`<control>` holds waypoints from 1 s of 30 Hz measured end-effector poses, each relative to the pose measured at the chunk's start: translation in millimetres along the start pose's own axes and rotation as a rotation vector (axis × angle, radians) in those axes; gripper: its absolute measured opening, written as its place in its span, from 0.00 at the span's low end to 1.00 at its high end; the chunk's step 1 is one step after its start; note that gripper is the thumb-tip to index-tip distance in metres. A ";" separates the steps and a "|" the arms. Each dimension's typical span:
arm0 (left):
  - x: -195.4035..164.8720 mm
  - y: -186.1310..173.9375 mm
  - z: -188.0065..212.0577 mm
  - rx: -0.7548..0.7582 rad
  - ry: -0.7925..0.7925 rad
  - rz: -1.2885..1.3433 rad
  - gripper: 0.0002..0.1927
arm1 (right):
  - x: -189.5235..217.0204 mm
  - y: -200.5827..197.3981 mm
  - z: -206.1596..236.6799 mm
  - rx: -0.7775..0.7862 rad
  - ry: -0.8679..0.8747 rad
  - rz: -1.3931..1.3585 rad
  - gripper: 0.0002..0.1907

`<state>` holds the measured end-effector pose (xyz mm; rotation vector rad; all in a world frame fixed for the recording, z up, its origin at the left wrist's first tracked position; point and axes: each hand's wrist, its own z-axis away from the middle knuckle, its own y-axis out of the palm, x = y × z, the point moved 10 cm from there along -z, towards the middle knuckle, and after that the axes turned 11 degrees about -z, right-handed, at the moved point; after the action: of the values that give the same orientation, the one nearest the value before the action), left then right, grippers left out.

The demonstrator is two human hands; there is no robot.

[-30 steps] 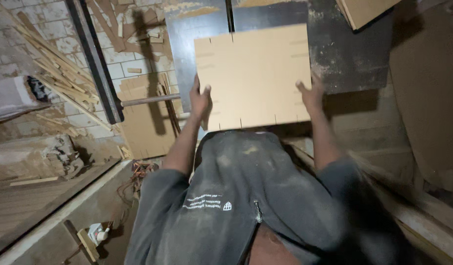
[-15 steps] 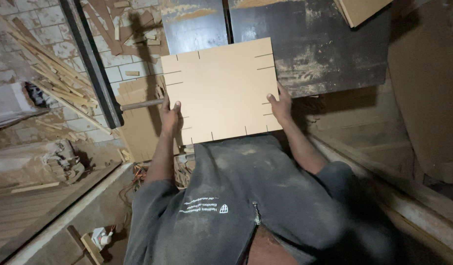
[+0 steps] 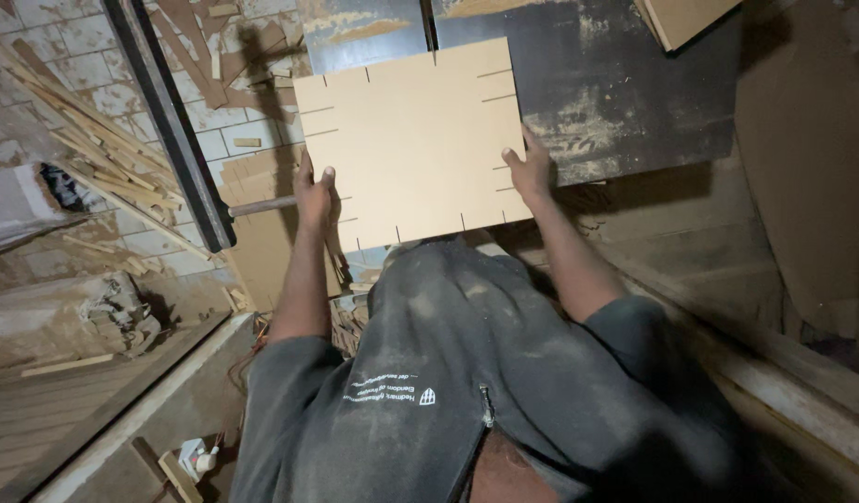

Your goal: The person holds a flat wooden panel and repeatedly positions its edges against the spinning blade of a table saw, cutting short slots into the panel edges. They rotate and flip the panel between cuts, working around its sides over the saw table.

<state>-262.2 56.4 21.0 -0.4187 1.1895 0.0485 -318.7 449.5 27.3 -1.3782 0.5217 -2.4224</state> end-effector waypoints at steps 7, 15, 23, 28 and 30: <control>14.7 -4.1 8.0 -0.012 -0.076 0.126 0.33 | -8.6 1.6 7.1 -0.026 -0.172 -0.015 0.30; 74.2 -46.7 59.4 -0.049 -0.212 0.058 0.33 | -47.5 35.7 53.3 0.068 -0.275 -0.220 0.30; 67.2 -75.6 40.8 -0.048 -0.180 0.024 0.32 | -25.0 65.0 46.4 0.078 -0.279 -0.312 0.30; 55.1 -72.4 27.3 -0.033 -0.136 -0.015 0.33 | -10.7 60.9 39.9 0.032 -0.276 -0.226 0.29; 49.8 -67.8 22.0 -0.007 -0.117 0.113 0.33 | -3.5 59.4 34.6 0.021 -0.274 -0.265 0.28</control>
<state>-206.4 -7.7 2.3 -0.3497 1.0965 0.1727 -282.0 392.7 14.1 -1.8339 0.2578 -2.3666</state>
